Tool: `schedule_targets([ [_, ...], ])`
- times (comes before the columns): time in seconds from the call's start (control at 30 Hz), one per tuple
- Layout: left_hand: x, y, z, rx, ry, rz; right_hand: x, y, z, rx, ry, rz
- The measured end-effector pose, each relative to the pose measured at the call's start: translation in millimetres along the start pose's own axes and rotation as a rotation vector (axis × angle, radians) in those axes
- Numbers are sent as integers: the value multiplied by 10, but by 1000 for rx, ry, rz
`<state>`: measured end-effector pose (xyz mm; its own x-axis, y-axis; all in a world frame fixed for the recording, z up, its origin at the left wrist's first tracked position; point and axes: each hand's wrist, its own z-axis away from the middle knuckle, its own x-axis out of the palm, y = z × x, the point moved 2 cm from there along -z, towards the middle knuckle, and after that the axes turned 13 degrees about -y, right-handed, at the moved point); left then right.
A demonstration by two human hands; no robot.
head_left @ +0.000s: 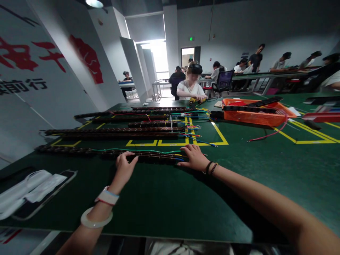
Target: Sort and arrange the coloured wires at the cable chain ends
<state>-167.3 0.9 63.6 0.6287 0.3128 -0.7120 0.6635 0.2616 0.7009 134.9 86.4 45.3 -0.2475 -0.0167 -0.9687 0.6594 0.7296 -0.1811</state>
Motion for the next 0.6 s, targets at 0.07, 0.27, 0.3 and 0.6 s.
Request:
schedule_targets([
  [0.07,-116,-274,-121,-189,-18,-55,19,-66,-110,3,-5,-10],
  [0.27,-144,-557,-269,-284,-94,-122,105,-240,-307,-37,-56,-27],
  [0.3,-120,-551,-292,-279,-101,-131,115,-253,-318,-43,-62,-23],
  [0.6,-3,-367,-594,-233,-118,-200,55,-76,-465,58,-25,40],
])
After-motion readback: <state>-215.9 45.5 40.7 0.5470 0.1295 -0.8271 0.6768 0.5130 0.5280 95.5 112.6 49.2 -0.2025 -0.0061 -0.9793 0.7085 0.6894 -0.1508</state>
